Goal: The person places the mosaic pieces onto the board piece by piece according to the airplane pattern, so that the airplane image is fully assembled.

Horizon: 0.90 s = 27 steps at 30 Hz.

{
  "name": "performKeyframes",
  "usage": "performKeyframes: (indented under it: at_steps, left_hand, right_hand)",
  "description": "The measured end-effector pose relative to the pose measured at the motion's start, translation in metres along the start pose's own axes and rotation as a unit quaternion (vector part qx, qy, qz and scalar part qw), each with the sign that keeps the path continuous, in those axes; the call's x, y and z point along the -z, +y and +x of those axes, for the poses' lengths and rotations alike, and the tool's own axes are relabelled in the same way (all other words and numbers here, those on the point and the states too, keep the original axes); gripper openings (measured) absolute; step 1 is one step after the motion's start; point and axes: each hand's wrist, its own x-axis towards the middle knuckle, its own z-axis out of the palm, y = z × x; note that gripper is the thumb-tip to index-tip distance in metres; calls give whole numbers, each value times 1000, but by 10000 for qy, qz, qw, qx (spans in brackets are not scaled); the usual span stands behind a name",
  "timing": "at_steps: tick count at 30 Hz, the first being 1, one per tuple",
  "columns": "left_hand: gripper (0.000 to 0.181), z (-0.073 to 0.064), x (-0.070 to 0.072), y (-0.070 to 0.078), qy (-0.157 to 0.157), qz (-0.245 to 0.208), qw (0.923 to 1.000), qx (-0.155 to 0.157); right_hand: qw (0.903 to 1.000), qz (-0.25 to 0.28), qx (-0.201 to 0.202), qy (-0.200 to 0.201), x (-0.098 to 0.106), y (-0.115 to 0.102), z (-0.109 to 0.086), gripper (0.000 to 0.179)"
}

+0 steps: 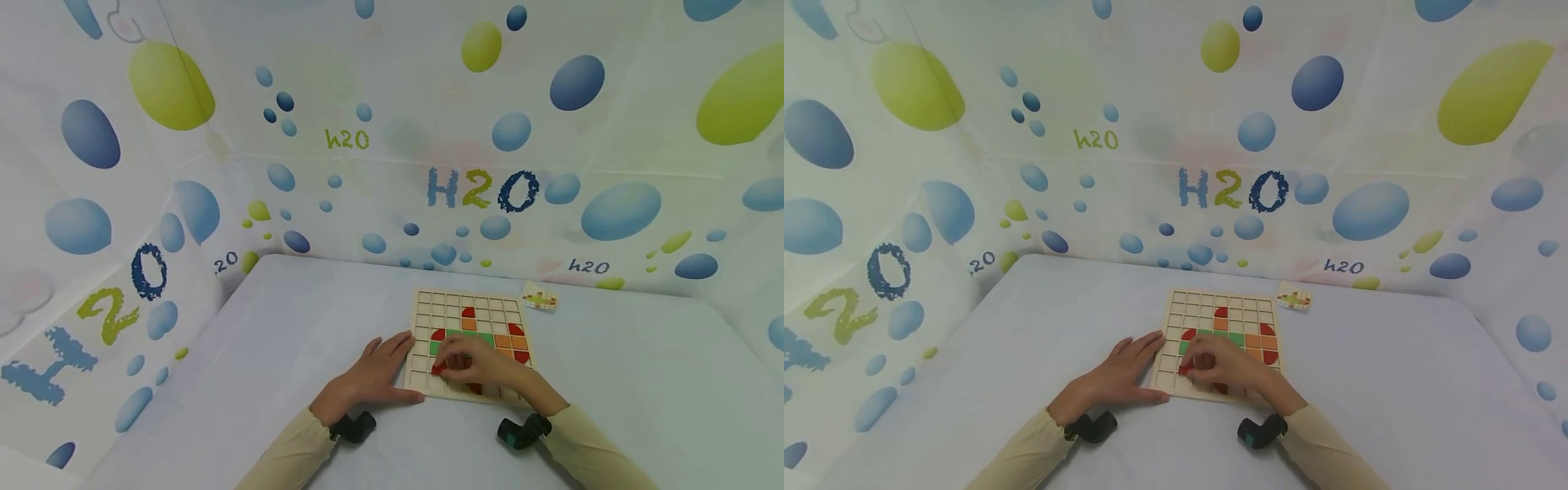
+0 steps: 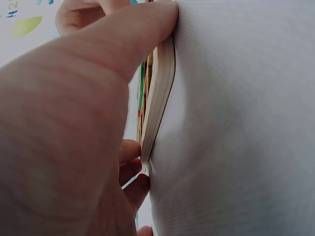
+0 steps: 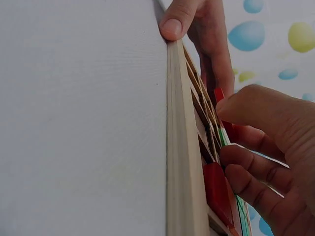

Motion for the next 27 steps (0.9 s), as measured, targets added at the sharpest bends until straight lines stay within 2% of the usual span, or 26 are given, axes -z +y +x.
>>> performKeyframes:
  at_steps: [9, 19, 27]
  left_hand:
    - [98, 1, 0, -1, 6, -33, 10000, -46]
    - [98, 0, 1, -2, 26, -66, 9999, -103]
    - [98, 0, 0, -2, 8, -66, 9999, -89]
  right_hand:
    - [9987, -186, -369, 298, -2, 4, 10, 13]
    - [9959, -53, -790, 440, -7, 3, 19, 11]
    - [9918, -383, -1007, 693, -12, 4, 27, 8]
